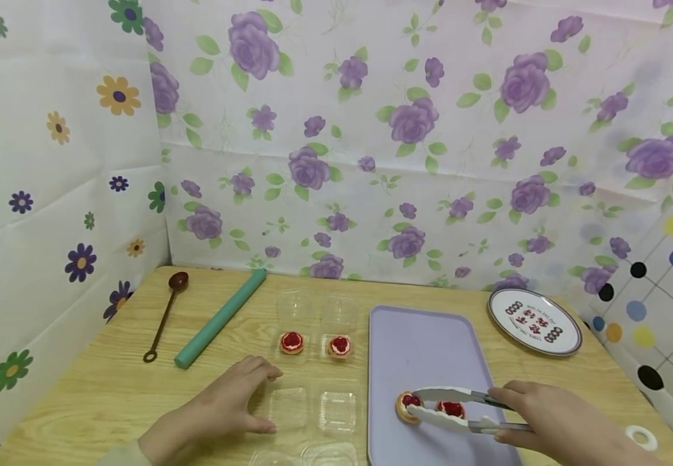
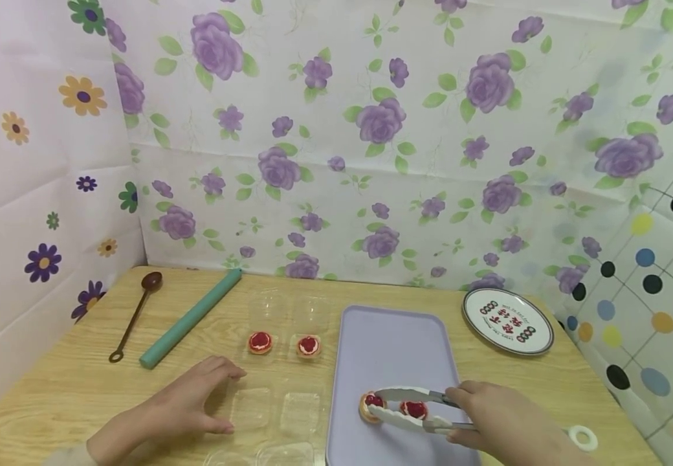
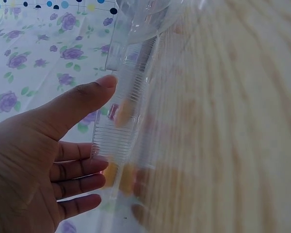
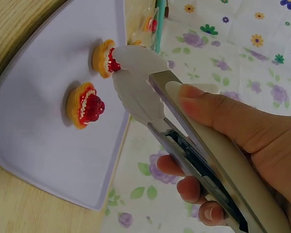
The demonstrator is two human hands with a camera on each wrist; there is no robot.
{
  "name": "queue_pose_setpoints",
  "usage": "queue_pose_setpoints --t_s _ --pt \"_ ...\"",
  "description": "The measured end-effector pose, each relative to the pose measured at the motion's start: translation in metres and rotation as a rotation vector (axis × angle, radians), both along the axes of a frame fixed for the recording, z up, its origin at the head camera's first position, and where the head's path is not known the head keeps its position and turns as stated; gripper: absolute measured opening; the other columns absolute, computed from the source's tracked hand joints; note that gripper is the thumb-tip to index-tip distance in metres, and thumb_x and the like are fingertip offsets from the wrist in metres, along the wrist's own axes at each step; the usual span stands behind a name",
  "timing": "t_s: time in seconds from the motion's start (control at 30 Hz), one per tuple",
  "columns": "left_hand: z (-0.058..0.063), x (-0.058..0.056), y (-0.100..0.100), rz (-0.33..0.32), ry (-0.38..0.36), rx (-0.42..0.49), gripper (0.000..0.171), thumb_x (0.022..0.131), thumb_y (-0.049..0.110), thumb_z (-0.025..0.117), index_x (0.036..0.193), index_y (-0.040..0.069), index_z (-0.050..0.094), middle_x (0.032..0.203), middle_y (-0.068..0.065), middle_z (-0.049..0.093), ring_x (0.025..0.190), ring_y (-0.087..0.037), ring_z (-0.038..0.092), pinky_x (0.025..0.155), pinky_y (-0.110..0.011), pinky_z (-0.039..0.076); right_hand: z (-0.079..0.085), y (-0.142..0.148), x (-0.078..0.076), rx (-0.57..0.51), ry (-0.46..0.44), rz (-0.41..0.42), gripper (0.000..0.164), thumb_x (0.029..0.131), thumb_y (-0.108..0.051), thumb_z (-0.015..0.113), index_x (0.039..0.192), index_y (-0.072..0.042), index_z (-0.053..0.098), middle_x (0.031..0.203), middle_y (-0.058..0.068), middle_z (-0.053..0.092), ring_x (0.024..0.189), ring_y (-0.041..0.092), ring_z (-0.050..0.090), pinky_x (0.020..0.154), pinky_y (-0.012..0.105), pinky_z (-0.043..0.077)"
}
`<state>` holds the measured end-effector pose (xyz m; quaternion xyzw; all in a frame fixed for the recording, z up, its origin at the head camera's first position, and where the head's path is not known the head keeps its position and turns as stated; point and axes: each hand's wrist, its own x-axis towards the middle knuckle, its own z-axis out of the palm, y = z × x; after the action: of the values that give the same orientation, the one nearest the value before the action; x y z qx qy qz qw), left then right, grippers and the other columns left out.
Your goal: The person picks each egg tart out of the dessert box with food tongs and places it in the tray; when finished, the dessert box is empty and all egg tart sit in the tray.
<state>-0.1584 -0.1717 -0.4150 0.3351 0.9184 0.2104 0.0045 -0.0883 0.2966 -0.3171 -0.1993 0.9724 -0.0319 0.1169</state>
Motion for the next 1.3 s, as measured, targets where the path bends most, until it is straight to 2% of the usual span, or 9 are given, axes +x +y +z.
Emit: queue_pose_setpoints --t_s 0.07,0.23,0.4,0.57,0.67,0.83,0.97,1.13,1.3 --pt "0.001 0.002 -0.002 0.002 -0.013 -0.021 0.077 0.071 0.055 0.078 0.129 0.010 0.056 0.116 0.005 0.056 0.111 -0.015 0.051 0.096 -0.039 0.048 -0.005 0.002 0.001 -0.035 0.018 0.030 0.056 0.080 -0.053 0.068 0.114 -0.008 0.066 0.096 -0.010 0.063 0.074 -0.005 0.053 0.060 0.024 0.050" --pt "0.003 0.003 0.000 -0.009 -0.021 -0.054 0.080 0.071 0.053 0.078 0.133 0.009 0.053 0.121 0.003 0.056 0.114 -0.016 0.051 0.099 -0.041 0.047 -0.009 0.008 0.003 -0.060 0.143 0.093 0.061 0.078 -0.052 0.070 0.115 -0.004 0.067 0.098 -0.006 0.066 0.076 -0.002 0.058 0.060 0.024 0.052" --pt "0.004 0.000 0.009 -0.019 -0.031 -0.052 0.086 0.071 0.056 0.077 0.138 0.009 0.050 0.126 0.000 0.055 0.117 -0.018 0.050 0.100 -0.042 0.046 -0.001 0.013 0.000 -0.034 0.254 0.114 0.061 0.076 -0.054 0.072 0.113 -0.006 0.068 0.096 -0.009 0.064 0.073 -0.006 0.054 0.057 0.022 0.049" --pt "0.008 -0.001 0.010 0.003 -0.043 -0.047 0.084 0.072 0.054 0.076 0.139 0.012 0.049 0.131 -0.003 0.053 0.121 -0.022 0.049 0.102 -0.044 0.045 0.007 0.007 -0.004 -0.005 0.280 0.095 0.066 0.075 -0.060 0.069 0.115 -0.007 0.067 0.098 -0.007 0.064 0.072 -0.006 0.052 0.056 0.022 0.048" --pt "0.012 -0.003 0.010 -0.002 -0.001 -0.038 0.078 0.075 0.048 0.076 0.138 0.012 0.050 0.130 -0.005 0.053 0.121 -0.024 0.050 0.102 -0.044 0.046 0.012 0.001 -0.005 -0.003 0.288 0.085 0.066 0.075 -0.060 0.069 0.116 -0.008 0.067 0.100 -0.006 0.064 0.072 -0.006 0.051 0.056 0.021 0.047" --pt "0.022 -0.009 0.011 -0.008 0.062 -0.012 0.067 0.077 0.039 0.078 0.134 0.013 0.055 0.126 -0.005 0.056 0.118 -0.024 0.052 0.099 -0.044 0.047 0.016 -0.008 -0.010 -0.047 0.323 0.125 0.062 0.077 -0.056 0.070 0.116 -0.009 0.067 0.100 -0.006 0.065 0.072 -0.007 0.049 0.056 0.021 0.045" --pt "0.027 -0.018 0.017 -0.007 0.095 -0.008 0.063 0.077 0.037 0.079 0.132 0.013 0.057 0.125 -0.006 0.057 0.117 -0.025 0.053 0.098 -0.044 0.048 0.022 -0.015 -0.016 -0.053 0.321 0.136 0.061 0.077 -0.054 0.071 0.118 -0.008 0.067 0.101 -0.005 0.066 0.070 -0.007 0.049 0.056 0.021 0.044" --pt "0.034 -0.036 0.028 -0.040 0.161 -0.025 0.062 0.077 0.035 0.079 0.129 0.009 0.058 0.122 -0.009 0.058 0.115 -0.028 0.054 0.096 -0.045 0.047 0.030 -0.023 -0.025 -0.050 0.320 0.139 0.061 0.079 -0.051 0.072 0.121 -0.007 0.065 0.101 -0.002 0.066 0.071 -0.002 0.054 0.057 0.023 0.047" --pt "0.040 -0.057 0.039 -0.035 0.147 -0.059 0.065 0.078 0.039 0.079 0.131 0.009 0.057 0.125 -0.011 0.058 0.117 -0.029 0.053 0.100 -0.046 0.046 0.033 -0.033 -0.036 -0.058 0.342 0.154 0.060 0.079 -0.047 0.073 0.122 -0.006 0.064 0.106 0.003 0.067 0.078 0.009 0.063 0.064 0.031 0.054"
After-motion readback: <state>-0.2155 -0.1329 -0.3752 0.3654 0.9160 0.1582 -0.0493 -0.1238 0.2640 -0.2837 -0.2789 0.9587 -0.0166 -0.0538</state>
